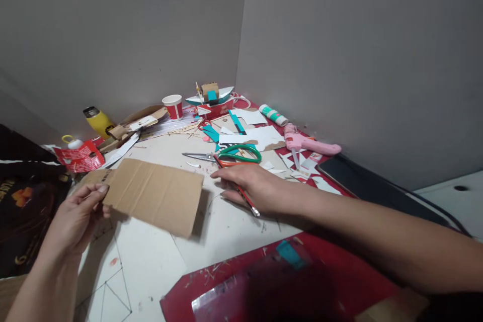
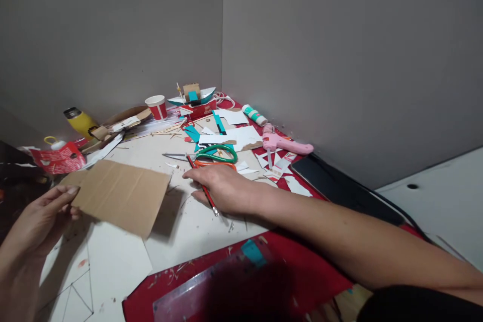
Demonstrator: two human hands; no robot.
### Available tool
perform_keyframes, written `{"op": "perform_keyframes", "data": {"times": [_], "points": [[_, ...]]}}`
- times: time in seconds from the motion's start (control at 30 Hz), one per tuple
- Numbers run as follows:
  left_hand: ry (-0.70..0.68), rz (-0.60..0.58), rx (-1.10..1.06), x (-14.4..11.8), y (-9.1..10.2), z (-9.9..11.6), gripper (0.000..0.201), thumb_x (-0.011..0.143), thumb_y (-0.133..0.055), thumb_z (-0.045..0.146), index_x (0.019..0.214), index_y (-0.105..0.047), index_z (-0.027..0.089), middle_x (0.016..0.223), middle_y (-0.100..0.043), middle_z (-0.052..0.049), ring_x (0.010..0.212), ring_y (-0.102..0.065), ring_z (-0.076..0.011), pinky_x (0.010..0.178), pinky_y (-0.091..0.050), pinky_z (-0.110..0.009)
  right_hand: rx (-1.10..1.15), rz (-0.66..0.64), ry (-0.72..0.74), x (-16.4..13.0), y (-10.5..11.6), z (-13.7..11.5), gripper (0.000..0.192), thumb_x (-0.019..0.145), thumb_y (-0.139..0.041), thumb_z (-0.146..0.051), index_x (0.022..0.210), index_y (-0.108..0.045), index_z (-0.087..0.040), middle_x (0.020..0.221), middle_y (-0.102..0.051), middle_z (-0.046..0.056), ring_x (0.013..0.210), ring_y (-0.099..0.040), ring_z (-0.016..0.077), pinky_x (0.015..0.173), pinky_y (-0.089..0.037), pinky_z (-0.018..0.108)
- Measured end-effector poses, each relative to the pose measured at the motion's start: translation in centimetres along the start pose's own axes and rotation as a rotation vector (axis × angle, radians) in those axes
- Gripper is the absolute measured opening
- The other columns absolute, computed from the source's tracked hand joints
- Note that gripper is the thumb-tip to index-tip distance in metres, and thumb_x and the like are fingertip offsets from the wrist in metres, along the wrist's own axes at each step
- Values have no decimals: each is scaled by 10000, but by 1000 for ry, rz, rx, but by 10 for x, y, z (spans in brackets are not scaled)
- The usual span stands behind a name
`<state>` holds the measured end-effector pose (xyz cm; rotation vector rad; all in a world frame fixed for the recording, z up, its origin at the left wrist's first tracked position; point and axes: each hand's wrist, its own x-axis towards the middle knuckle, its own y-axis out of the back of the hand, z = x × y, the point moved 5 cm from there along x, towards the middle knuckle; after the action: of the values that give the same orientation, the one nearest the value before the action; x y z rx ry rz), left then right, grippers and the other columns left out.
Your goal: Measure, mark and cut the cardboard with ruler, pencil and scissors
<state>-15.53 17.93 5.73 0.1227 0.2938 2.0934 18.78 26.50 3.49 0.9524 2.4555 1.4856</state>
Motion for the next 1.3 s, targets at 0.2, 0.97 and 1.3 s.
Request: {"op": "perform_keyframes", "data": {"times": [0.2, 0.97, 1.3], "points": [[243, 48, -148, -5, -19, -19, 203, 684, -825, 177, 817, -683, 236, 674, -690, 59, 609, -671, -124, 556, -600, -184, 53, 159, -62, 1, 13, 7, 219, 935, -579, -266, 1061, -686, -122, 727, -687, 46, 606, -580, 146, 635, -433, 276], [-333, -60, 396, -86, -96, 53, 258, 836, -676, 481, 970, -634, 264, 828, -652, 2, 676, -599, -169, 670, -503, -317, 1073, 334, -438, 5, 12, 25, 303, 700, -807, -391, 848, -648, -178, 771, -662, 3, 681, -584, 138, 599, -467, 256], [-354, -818, 1145, -187, -164, 3, 135, 898, -562, 258, 981, -626, 173, 1035, -670, -133, 967, -622, -314, 803, -525, -472, 1078, 471, -442, 5, 11, 29, 242, 727, -763, -381, 842, -671, -188, 819, -710, 30, 716, -632, 175, 611, -495, 290]]}}
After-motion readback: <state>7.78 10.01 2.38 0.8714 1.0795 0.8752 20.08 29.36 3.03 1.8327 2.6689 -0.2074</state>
